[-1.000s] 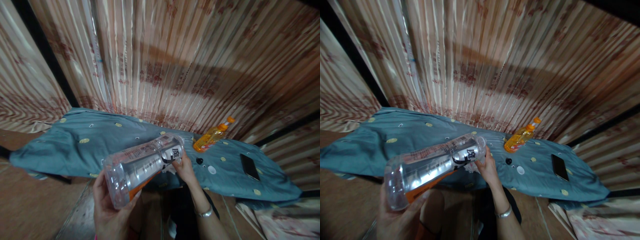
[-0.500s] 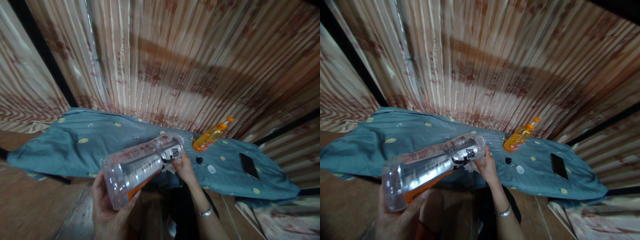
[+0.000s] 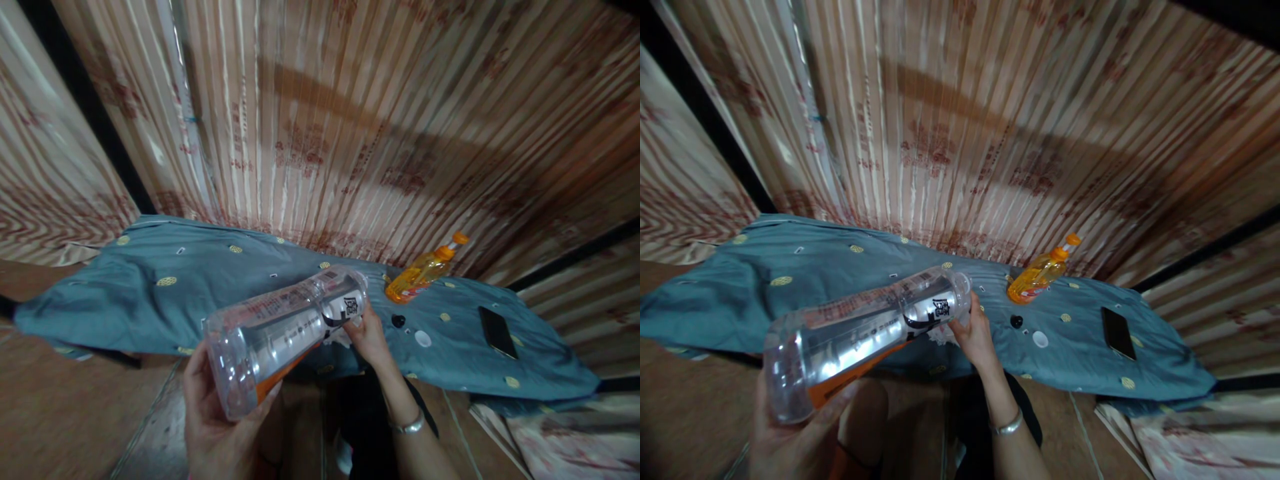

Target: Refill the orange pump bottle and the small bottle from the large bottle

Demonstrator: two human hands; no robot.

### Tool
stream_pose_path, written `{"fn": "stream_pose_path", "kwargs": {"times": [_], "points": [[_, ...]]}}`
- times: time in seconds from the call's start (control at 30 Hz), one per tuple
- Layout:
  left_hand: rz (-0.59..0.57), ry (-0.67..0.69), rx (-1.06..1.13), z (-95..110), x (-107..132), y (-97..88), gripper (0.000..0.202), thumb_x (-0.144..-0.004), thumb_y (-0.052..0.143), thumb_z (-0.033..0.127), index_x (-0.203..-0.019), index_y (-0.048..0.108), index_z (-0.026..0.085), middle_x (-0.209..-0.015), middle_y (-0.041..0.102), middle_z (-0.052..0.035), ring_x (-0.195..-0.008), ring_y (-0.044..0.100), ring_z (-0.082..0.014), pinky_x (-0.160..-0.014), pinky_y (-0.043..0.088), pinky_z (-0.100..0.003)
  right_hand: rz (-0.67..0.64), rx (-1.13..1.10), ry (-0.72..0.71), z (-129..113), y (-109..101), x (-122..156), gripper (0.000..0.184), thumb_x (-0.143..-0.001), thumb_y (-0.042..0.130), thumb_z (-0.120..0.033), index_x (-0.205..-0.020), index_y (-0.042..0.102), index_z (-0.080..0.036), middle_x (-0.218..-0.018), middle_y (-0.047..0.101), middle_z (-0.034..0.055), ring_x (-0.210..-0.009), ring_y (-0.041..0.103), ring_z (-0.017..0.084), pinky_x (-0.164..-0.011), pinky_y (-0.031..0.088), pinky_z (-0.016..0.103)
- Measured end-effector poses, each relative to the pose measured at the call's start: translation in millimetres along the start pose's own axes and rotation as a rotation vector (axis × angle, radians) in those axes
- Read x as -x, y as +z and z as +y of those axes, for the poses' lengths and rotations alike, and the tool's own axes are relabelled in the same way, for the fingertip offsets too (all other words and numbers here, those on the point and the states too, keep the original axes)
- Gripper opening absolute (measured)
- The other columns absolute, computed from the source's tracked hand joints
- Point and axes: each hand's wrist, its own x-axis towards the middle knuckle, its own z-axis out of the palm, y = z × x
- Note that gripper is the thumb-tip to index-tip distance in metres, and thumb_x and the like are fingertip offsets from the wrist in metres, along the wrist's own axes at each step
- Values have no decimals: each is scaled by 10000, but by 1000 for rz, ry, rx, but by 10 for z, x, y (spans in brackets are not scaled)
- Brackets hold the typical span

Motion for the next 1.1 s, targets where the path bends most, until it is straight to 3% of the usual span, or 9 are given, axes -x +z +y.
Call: {"fn": "stream_pose_path", "kwargs": {"times": [0.2, 0.3, 0.47, 0.57, 1.1], "points": [[44, 0, -19, 26, 22, 5, 849, -562, 922, 337, -1339, 587, 261, -1357, 642, -91, -1127, 692, -290, -874, 604, -318, -8, -1, 3, -27, -10, -8, 658, -795, 654, -362, -1402, 492, -168, -1186, 749, 158, -1054, 719, 332, -906, 576, 459], [29, -22, 26, 41, 35, 12, 921, -493, 951, 350, -1335, 586, 264, -1352, 646, -87, -1119, 697, -305, -863, 612, -326, -6, -6, -15, -29, -9, -7, 649, -810, 651, -360, -1409, 490, -172, -1222, 737, 159, -1094, 710, 328, -933, 568, 459], [34, -27, 15, 92, 66, 52, 803, -620, 896, 319, -1355, 572, 290, -1360, 648, -64, -1210, 652, -274, -950, 568, -309, 7, 18, -12, -6, 3, -6, 658, -806, 663, -375, -1403, 498, -155, -1213, 739, 171, -1085, 717, 340, -930, 573, 471], [27, -45, 41, 120, 77, 73, 834, -603, 907, 325, -1364, 569, 287, -1367, 645, -65, -1208, 654, -274, -948, 567, -302, 1, 9, -20, -9, -3, -5, 662, -809, 660, -369, -1414, 489, -162, -1227, 738, 164, -1092, 716, 331, -932, 574, 455], [18, -23, 23, 14, 37, 15, 851, -554, 938, 312, -1329, 587, 284, -1380, 634, -69, -1163, 677, -257, -882, 581, -255, 4, 6, -6, -22, -5, -1, 651, -794, 658, -359, -1399, 504, -173, -1144, 766, 137, -996, 737, 316, -893, 585, 437]]}}
